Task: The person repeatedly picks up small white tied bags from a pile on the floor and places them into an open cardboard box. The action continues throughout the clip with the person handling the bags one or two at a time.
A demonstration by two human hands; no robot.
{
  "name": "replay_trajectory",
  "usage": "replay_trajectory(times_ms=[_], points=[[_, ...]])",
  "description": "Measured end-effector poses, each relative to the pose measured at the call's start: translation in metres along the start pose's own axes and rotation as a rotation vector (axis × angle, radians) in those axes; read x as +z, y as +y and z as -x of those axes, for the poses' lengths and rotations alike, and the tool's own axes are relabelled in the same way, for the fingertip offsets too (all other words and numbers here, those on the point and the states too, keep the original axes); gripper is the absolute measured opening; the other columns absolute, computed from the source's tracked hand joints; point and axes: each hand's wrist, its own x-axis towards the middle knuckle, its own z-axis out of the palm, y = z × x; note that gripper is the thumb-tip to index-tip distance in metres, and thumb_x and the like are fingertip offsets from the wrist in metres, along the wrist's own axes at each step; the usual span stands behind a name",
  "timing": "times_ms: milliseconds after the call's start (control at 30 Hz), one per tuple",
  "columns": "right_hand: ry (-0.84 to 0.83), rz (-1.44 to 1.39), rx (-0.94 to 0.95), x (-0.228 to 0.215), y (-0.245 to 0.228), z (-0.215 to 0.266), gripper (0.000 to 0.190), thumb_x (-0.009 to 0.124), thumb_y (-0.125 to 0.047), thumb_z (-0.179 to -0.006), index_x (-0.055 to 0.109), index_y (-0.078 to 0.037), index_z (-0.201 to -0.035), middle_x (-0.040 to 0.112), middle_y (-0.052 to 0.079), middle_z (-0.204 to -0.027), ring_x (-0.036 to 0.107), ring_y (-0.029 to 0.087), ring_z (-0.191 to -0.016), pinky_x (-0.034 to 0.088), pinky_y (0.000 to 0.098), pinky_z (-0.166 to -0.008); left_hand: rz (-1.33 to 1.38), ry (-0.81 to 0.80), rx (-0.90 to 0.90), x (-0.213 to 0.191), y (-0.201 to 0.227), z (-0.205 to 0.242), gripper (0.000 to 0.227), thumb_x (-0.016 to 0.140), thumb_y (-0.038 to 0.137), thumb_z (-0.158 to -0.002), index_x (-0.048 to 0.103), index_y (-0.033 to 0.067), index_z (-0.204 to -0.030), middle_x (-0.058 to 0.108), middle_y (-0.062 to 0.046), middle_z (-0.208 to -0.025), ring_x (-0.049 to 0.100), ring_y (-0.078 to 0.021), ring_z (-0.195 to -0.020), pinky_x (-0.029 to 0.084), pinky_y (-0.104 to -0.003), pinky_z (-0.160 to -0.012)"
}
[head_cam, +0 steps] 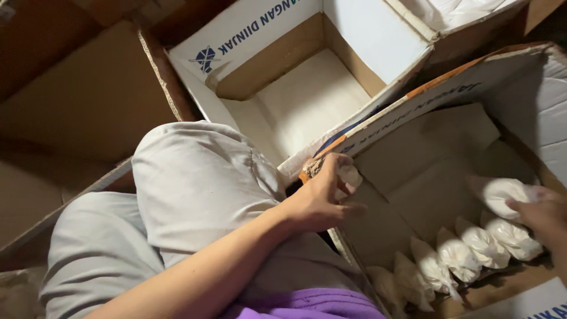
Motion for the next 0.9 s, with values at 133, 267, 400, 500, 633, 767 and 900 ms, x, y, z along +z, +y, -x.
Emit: replay_trajectory(times_ms=[133, 267, 400, 500, 633, 767, 900], points=[[-0.237, 0.206, 0.015, -0.037, 0.011, 0.023, 0.051, 0.074, -0.008, -0.093, 0.052, 0.007, -0.136, 0.067, 0.035, -0.117, 0.071, 0.040, -0.087, 0.062, 0.0504, -0.068, -0.063, 0.047, 0.105, -0.001, -0.003, -0.002, 0.084, 0.085, 0.025, -0.081, 0.033, 0.0057, -0.144, 0.060, -0.014, -0.118, 0.062, -0.0192, -0.110, 0.053, -0.034, -0.093], [-0.208, 0.558, 0.091, -0.034, 0.022, 0.034, 0.051, 0.074, -0.009, -0.093, 0.051, 0.007, -0.136, 0.067, 0.035, -0.115, 0.072, 0.041, -0.085, 0.062, 0.0515, -0.067, -0.068, 0.040, -0.021, -0.002, 0.000, 0.000, 0.081, 0.083, 0.026, -0.079, 0.034, 0.0073, -0.141, 0.059, -0.011, -0.111, 0.062, -0.0191, -0.099, 0.054, -0.035, -0.084], [-0.197, 0.641, 0.124, -0.031, 0.026, 0.035, 0.052, 0.073, -0.010, -0.094, 0.051, 0.008, -0.136, 0.067, 0.035, -0.113, 0.072, 0.042, -0.084, 0.061, 0.0526, -0.066, -0.081, 0.046, -0.070, -0.002, 0.005, 0.001, 0.081, 0.082, 0.026, -0.079, 0.034, 0.0089, -0.142, 0.060, -0.008, -0.108, 0.063, -0.0173, -0.095, 0.055, -0.033, -0.082], [-0.192, 0.662, 0.131, -0.020, 0.024, 0.035, 0.052, 0.073, -0.010, -0.094, 0.050, 0.008, -0.137, 0.068, 0.035, -0.112, 0.073, 0.042, -0.083, 0.061, 0.0534, -0.066, -0.062, 0.053, -0.083, -0.002, 0.007, 0.002, 0.081, 0.082, 0.025, -0.080, 0.034, 0.0098, -0.143, 0.060, -0.008, -0.106, 0.063, -0.0164, -0.094, 0.055, -0.032, -0.080], [-0.182, 0.677, 0.145, -0.011, 0.021, 0.035, 0.052, 0.073, -0.011, -0.094, 0.050, 0.008, -0.137, 0.068, 0.035, -0.111, 0.073, 0.043, -0.081, 0.061, 0.0545, -0.065, -0.042, 0.047, -0.128, -0.003, 0.008, 0.003, 0.080, 0.082, 0.025, -0.081, 0.033, 0.0117, -0.144, 0.059, -0.006, -0.105, 0.063, -0.0151, -0.093, 0.055, -0.031, -0.080], [-0.188, 0.683, 0.147, -0.006, 0.016, 0.034, 0.053, 0.072, -0.012, -0.094, 0.049, 0.008, -0.137, 0.068, 0.035, -0.109, 0.074, 0.044, -0.080, 0.061, 0.0555, -0.064, -0.047, 0.059, -0.149, -0.002, 0.010, 0.003, 0.080, 0.082, 0.024, -0.081, 0.034, 0.0119, -0.144, 0.059, -0.006, -0.103, 0.063, -0.0148, -0.091, 0.056, -0.031, -0.077], [-0.186, 0.689, 0.155, -0.002, 0.011, 0.032, 0.053, 0.072, -0.013, -0.095, 0.049, 0.009, -0.137, 0.069, 0.035, -0.107, 0.074, 0.045, -0.079, 0.061, 0.0566, -0.063, -0.034, 0.063, -0.146, -0.003, 0.013, 0.003, 0.080, 0.082, 0.024, -0.081, 0.034, 0.0115, -0.144, 0.059, -0.006, -0.102, 0.063, -0.0139, -0.091, 0.056, -0.030, -0.076]])
